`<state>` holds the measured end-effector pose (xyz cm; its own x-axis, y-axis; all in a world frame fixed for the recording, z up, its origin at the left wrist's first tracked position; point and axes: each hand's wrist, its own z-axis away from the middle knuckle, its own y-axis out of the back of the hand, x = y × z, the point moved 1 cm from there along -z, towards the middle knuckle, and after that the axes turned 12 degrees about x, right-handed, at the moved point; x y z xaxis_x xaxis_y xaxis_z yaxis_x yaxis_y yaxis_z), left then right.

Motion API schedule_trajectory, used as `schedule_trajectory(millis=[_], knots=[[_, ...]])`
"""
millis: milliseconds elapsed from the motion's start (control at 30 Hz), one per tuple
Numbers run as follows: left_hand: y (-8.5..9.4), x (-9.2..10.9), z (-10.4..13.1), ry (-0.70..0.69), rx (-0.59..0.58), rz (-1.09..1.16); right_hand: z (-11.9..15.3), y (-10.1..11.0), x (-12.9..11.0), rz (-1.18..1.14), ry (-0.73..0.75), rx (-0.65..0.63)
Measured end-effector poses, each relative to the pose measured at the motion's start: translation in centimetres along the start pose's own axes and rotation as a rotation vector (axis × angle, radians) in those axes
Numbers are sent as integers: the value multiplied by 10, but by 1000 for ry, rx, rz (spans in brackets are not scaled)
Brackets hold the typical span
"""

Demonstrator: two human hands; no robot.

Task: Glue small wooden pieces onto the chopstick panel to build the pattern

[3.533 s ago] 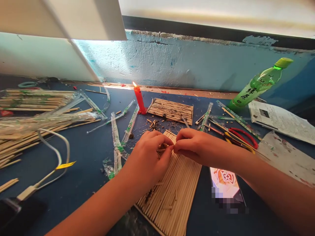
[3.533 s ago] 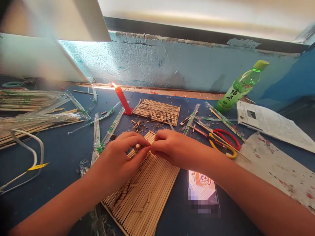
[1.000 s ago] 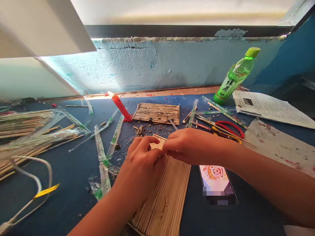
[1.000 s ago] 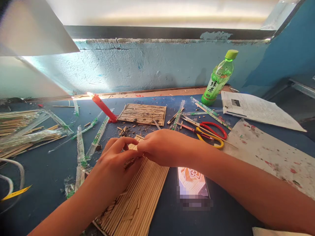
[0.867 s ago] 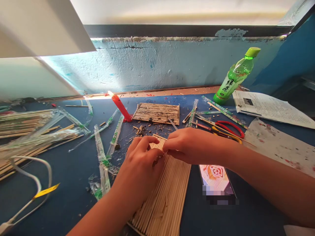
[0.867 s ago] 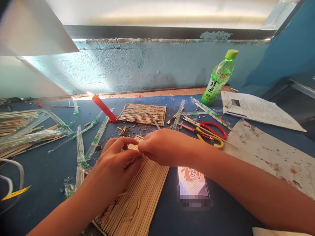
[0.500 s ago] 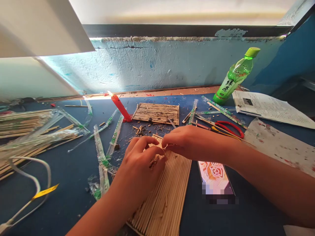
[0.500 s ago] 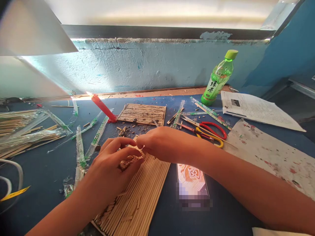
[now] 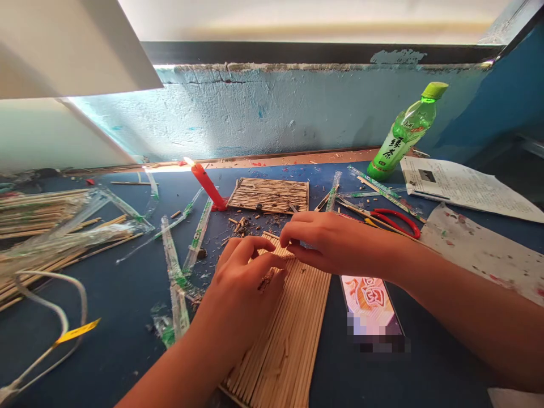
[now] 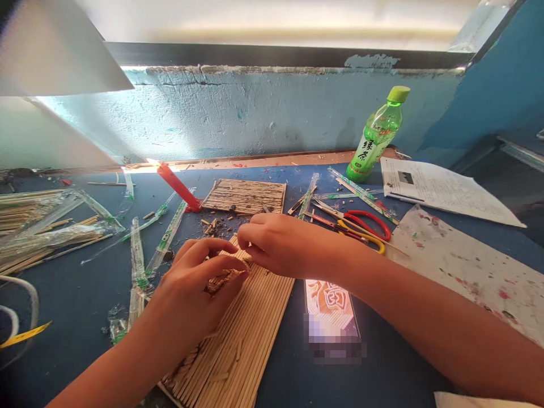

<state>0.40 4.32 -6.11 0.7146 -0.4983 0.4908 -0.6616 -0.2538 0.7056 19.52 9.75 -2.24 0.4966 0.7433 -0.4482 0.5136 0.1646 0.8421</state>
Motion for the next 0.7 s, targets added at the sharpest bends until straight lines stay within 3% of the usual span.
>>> schedule_trajectory(millis=[333, 700], knots=[[14, -7, -5, 35, 39, -26, -1, 2, 4, -42, -19, 96], [8, -11, 0, -121, -71, 10, -1, -2, 6, -35, -46, 105]])
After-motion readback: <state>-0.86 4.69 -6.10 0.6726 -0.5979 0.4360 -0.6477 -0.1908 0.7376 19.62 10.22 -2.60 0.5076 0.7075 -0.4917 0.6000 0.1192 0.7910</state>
